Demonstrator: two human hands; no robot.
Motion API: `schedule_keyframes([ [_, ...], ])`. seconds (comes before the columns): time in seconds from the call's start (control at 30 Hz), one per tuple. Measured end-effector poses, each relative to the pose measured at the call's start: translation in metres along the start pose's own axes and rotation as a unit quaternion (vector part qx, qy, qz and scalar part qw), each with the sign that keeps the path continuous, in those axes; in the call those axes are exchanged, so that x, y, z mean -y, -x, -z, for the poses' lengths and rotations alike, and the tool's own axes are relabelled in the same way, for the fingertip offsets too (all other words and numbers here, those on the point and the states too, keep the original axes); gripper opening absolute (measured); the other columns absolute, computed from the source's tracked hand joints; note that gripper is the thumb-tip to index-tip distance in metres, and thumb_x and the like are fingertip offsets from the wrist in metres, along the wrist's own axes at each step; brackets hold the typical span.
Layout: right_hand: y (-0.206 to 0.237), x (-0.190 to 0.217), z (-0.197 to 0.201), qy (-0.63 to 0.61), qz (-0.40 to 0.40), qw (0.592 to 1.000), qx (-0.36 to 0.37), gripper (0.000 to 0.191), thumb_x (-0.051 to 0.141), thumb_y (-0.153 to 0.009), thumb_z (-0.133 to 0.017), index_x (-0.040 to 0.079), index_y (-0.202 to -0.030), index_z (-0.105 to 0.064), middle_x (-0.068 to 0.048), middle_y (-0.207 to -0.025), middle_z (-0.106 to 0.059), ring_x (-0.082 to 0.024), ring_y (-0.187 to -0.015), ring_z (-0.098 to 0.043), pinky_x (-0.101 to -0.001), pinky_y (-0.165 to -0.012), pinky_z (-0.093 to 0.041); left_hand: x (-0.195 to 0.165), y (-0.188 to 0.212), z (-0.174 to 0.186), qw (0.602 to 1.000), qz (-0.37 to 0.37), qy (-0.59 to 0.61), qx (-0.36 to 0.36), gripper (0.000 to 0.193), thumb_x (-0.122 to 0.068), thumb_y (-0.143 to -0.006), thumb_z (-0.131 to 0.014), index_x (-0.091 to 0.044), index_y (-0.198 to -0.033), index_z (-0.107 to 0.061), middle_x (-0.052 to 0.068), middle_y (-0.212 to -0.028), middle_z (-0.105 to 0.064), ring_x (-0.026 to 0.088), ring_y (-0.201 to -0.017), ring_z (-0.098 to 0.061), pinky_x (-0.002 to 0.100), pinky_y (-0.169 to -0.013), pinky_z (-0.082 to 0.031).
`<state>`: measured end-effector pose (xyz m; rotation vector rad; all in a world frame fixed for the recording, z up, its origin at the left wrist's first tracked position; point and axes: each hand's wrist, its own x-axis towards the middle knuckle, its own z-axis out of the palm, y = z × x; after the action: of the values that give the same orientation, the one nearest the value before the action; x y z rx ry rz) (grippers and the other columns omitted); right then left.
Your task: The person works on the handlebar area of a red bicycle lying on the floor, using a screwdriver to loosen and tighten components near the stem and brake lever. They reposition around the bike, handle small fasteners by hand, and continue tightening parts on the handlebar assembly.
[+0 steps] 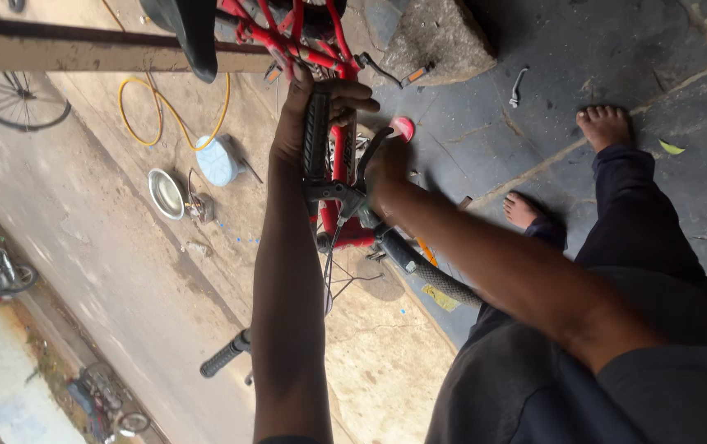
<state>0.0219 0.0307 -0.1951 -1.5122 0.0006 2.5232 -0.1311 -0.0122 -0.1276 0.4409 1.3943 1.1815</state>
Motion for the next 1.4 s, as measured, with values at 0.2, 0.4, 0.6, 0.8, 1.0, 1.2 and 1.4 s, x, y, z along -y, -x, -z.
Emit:
schedule_keyframes([
  [0.2, 0.014, -0.031, -0.016, 0.004, 0.059, 0.991, 0.116, 0.018, 0.014, -0.095, -0.055, 0.011, -0.078, -0.053, 0.000, -0.054, -0.046, -0.014, -0.039, -0.045, -0.0302, -0.035, -0.035, -0.004, 0.002, -0.001, 0.995, 0.077, 0.012, 0.065, 0.107, -0.090, -0.086, -0.038, 0.010, -0.113, -0.066, 0.027, -0.121, -0.071, 0.031, -0.101, -0.069, 0.032, -0.081, -0.049],
  [0.4, 0.020, -0.023, -0.014, 0.009, 0.069, 0.989, 0.131, 0.007, 0.005, -0.092, -0.056, 0.011, -0.088, -0.058, 0.002, -0.063, -0.050, -0.010, -0.049, -0.047, -0.0277, -0.044, -0.037, -0.002, 0.003, -0.003, 0.984, 0.105, 0.076, 0.126, 0.126, -0.096, -0.079, -0.029, 0.009, -0.141, -0.061, 0.030, -0.127, -0.070, 0.033, -0.119, -0.069, 0.031, -0.094, -0.044],
  [0.6, 0.032, -0.015, 0.021, 0.139, 0.181, 0.966, 0.121, 0.012, 0.016, -0.097, -0.063, 0.006, -0.092, -0.060, 0.001, -0.073, -0.056, -0.008, -0.060, -0.050, -0.0262, -0.053, -0.040, 0.007, -0.002, 0.003, 0.976, 0.119, 0.129, 0.131, 0.123, -0.095, -0.078, -0.029, 0.007, -0.137, -0.065, 0.028, -0.124, -0.071, 0.032, -0.118, -0.069, 0.032, -0.099, -0.046],
  [0.8, 0.060, 0.014, 0.072, 0.346, 0.345, 0.861, 0.139, 0.010, 0.014, -0.097, -0.067, 0.006, -0.095, -0.061, 0.001, -0.072, -0.058, -0.008, -0.059, -0.052, -0.0278, -0.053, -0.043, 0.013, -0.004, 0.007, 0.983, 0.097, 0.119, 0.105, 0.106, -0.092, -0.086, -0.033, 0.004, -0.116, -0.067, 0.029, -0.119, -0.074, 0.035, -0.116, -0.072, 0.032, -0.096, -0.046],
  [1.0, 0.081, 0.024, 0.053, 0.482, 0.463, 0.693, 0.269, 0.013, 0.005, -0.093, -0.072, 0.003, -0.102, -0.063, -0.004, -0.081, -0.059, -0.013, -0.066, -0.056, -0.0312, -0.059, -0.046, -0.001, 0.000, -0.003, 0.984, 0.095, 0.101, 0.111, 0.112, -0.093, -0.082, -0.035, 0.006, -0.121, -0.070, 0.030, -0.117, -0.074, 0.033, -0.105, -0.072, 0.031, -0.089, -0.046],
  [1.2, 0.080, 0.019, 0.041, 0.465, 0.531, 0.630, 0.323, 0.019, 0.005, -0.093, -0.075, 0.005, -0.101, -0.058, -0.007, -0.087, -0.060, -0.017, -0.072, -0.062, -0.0328, -0.064, -0.051, -0.004, 0.000, -0.005, 0.980, 0.097, 0.130, 0.112, 0.110, -0.090, -0.083, -0.038, 0.010, -0.118, -0.068, 0.030, -0.116, -0.072, 0.032, -0.102, -0.072, 0.034, -0.090, -0.050],
  [1.4, 0.077, 0.021, 0.035, 0.488, 0.550, 0.589, 0.336, 0.022, 0.005, -0.095, -0.077, 0.007, -0.100, -0.056, -0.004, -0.087, -0.061, -0.018, -0.071, -0.066, -0.0333, -0.063, -0.052, 0.003, -0.006, 0.004, 0.981, 0.087, 0.119, 0.123, 0.107, -0.089, -0.086, -0.040, 0.011, -0.113, -0.070, 0.029, -0.110, -0.074, 0.028, -0.089, -0.069, 0.031, -0.082, -0.050],
])
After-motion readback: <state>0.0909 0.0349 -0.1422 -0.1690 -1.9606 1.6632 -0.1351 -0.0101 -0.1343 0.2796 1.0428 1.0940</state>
